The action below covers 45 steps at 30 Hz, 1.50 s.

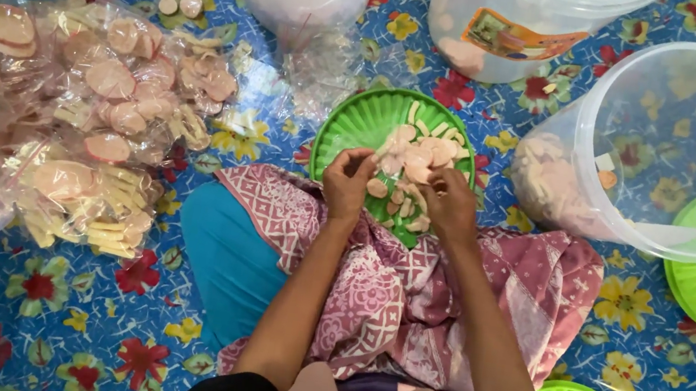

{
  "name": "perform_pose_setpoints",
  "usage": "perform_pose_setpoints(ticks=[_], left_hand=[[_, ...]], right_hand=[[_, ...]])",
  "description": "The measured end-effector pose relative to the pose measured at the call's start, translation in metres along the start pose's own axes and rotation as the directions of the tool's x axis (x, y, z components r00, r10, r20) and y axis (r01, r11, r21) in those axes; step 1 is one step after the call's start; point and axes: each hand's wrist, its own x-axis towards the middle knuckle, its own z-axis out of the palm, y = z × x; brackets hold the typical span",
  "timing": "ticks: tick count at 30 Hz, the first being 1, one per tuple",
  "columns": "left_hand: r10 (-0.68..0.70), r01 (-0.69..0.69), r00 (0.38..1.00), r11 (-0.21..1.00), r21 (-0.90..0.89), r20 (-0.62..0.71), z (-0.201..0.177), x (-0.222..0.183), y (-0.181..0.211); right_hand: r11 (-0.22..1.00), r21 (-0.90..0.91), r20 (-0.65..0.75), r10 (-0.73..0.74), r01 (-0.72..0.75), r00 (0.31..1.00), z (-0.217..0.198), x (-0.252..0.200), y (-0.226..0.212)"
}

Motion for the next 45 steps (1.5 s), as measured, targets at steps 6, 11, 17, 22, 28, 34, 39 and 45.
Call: perform_pose_setpoints(ticks=[6,11,17,22,28,34,39,45], left_hand=[[0.07,-0.08,0.982,0.996,0.049,0.173,0.003,-0.008,0.006],[0.16,-0.192,0.965,0.97,0.149,0.205,0.001,-0.009,0.004],[0.272,-0.311,0.942,0.927,0.212,0.195,-0.002,-0.01,0.006],[0.283,-0.317,0.943,0.923,0.219,0.174,-0.003,-0.011,0.006],[0.184,-0.211,0.939,0.975,0.064,0.291,0.002,-0.01,-0.007],[0.151,-0.127,0.897,0.988,-0.086,0.416,0.009,-0.015,-0.006],[0.174,-0.219,0.877,0.974,0.05,0.447,0.01,-0.013,-0.01],[0.131,-0.209,0.849,0.973,0.098,0.512,0.013,-0.014,-0.011]], right_hand=[[0.999,0.041,-0.183,-0.002,0.01,0.983,-0.027,-0.021,-0.002],[0.994,0.054,-0.167,-0.082,0.093,0.982,-0.023,-0.019,-0.01],[0.982,0.012,-0.169,-0.183,0.187,0.968,-0.023,-0.02,-0.012],[0.983,0.021,-0.168,-0.177,0.183,0.97,-0.025,-0.022,-0.012],[0.983,0.064,-0.13,-0.161,0.17,0.978,-0.028,-0.022,-0.026],[0.98,0.116,-0.117,-0.147,0.16,0.982,-0.023,-0.021,-0.02],[0.916,0.379,-0.012,0.144,-0.129,0.989,-0.015,-0.023,-0.002],[0.748,0.597,0.076,0.308,-0.291,0.948,-0.011,-0.023,-0.004]])
